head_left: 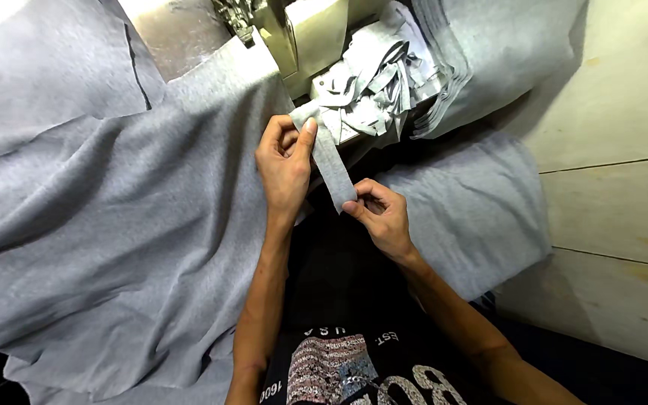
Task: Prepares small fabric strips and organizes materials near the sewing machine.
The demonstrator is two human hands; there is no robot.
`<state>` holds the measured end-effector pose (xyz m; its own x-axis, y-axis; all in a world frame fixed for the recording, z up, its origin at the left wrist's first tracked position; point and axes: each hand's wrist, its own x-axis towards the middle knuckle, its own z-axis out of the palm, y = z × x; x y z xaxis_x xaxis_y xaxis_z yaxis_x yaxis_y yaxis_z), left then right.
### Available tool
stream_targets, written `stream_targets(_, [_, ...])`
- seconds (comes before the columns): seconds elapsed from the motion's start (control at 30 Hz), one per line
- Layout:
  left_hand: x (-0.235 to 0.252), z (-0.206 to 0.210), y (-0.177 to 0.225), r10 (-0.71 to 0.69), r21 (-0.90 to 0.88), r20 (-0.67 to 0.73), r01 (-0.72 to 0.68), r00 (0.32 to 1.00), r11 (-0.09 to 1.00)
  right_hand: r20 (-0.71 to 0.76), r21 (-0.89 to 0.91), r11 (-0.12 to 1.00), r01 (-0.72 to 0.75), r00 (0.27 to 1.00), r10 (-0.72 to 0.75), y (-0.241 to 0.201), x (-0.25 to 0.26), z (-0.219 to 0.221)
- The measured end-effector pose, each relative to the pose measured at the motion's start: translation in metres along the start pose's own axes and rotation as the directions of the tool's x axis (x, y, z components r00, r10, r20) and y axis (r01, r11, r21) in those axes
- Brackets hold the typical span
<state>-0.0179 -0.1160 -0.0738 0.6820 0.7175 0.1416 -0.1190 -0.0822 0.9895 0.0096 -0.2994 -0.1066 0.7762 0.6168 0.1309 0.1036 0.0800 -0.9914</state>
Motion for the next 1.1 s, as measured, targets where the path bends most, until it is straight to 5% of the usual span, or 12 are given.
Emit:
stream_targets(0.27, [-0.013,-0.008,0.01,-0.062,0.061,0.104,0.056,0.993,0.997,0.021,-0.019,0.999,0.035,0.999,-0.034,0.009,0.002,-0.002])
stream_targets(0.6, [-0.005,-0.004,0.01,-0.142,-0.143,0.128,0.16,0.982,0.977,0.121,-0.142,0.99,-0.02,0.992,0.038,0.05,-0.016,-0.027])
stream_targets(0.77, [-0.014,-0.004,0.012,-0.144,-0.073,0.158,0.157,0.977,0.985,0.201,-0.351,0.936,-0.018,0.975,0.094,0.067,-0.024,-0.038])
stream_targets(0.9, [-0.015,-0.004,0.013,-0.094,-0.033,0.188,0.102,0.978,0.994,0.265,-0.504,0.863,-0.016,0.949,0.172,0.052,-0.012,-0.046])
stream_targets(1.1, [-0.024,-0.006,0.015,0.014,0.077,0.328,-0.041,0.944,0.996,0.09,-0.309,0.95,0.046,0.996,-0.019,-0.015,0.035,-0.034])
